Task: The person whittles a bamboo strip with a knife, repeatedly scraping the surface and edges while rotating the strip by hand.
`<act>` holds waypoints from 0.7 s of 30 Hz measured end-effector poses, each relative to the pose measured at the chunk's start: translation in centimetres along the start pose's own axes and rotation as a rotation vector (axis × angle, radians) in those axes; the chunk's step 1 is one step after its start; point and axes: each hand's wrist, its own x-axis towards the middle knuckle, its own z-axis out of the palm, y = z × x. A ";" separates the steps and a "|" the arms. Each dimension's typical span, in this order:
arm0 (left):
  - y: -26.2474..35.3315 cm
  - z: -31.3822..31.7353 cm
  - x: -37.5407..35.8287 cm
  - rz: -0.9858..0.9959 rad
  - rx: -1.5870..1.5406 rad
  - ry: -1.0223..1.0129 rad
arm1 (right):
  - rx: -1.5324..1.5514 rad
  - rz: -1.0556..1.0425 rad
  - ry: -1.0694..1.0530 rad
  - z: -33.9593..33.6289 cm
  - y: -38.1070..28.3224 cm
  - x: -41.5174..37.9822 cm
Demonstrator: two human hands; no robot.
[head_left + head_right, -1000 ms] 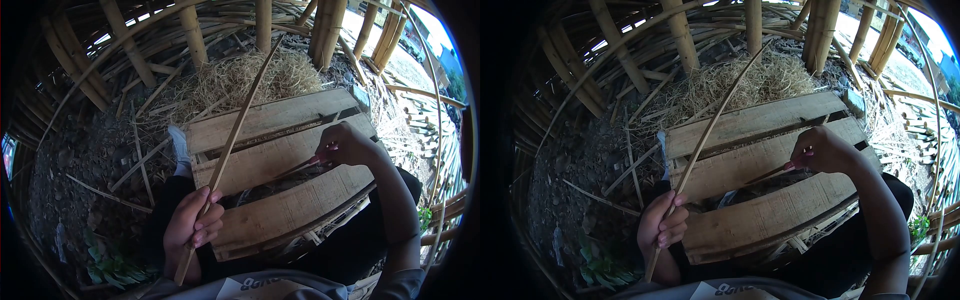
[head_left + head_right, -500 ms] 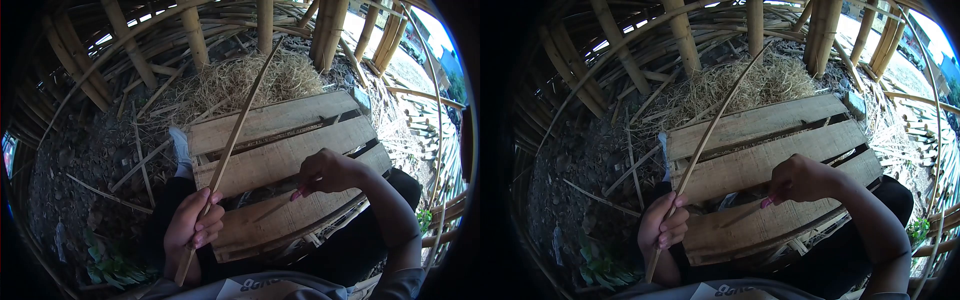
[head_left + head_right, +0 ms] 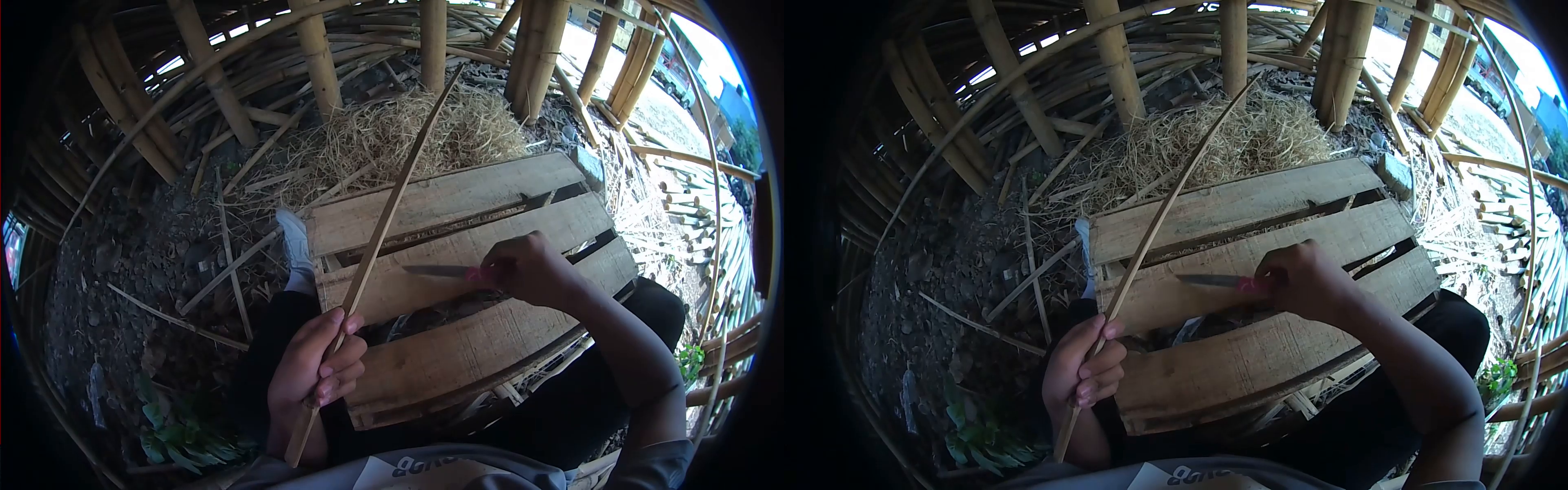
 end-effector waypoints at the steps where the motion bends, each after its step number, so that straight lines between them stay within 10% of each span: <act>1: 0.0 0.0 0.0 -0.003 -0.005 0.011 | -0.002 0.002 -0.001 -0.1 0.4 0.2; 4: -0.1 0.1 0.1 0.004 0.010 -0.002 | -0.132 0.159 0.260 -0.2 1.5 0.9; 10: 0.1 0.2 0.0 0.006 0.016 0.008 | 0.098 -0.329 -0.041 1.3 -0.9 0.4; 16: -0.1 0.1 0.1 0.015 0.032 0.009 | -0.172 -0.035 0.232 0.9 2.6 1.8; 18: 0.0 0.0 0.2 0.017 0.027 -0.007 | 0.013 -0.309 0.307 1.7 0.8 1.5; 21: 0.1 0.0 0.0 0.009 0.018 -0.009 | -0.108 -0.339 0.009 1.9 -0.7 0.5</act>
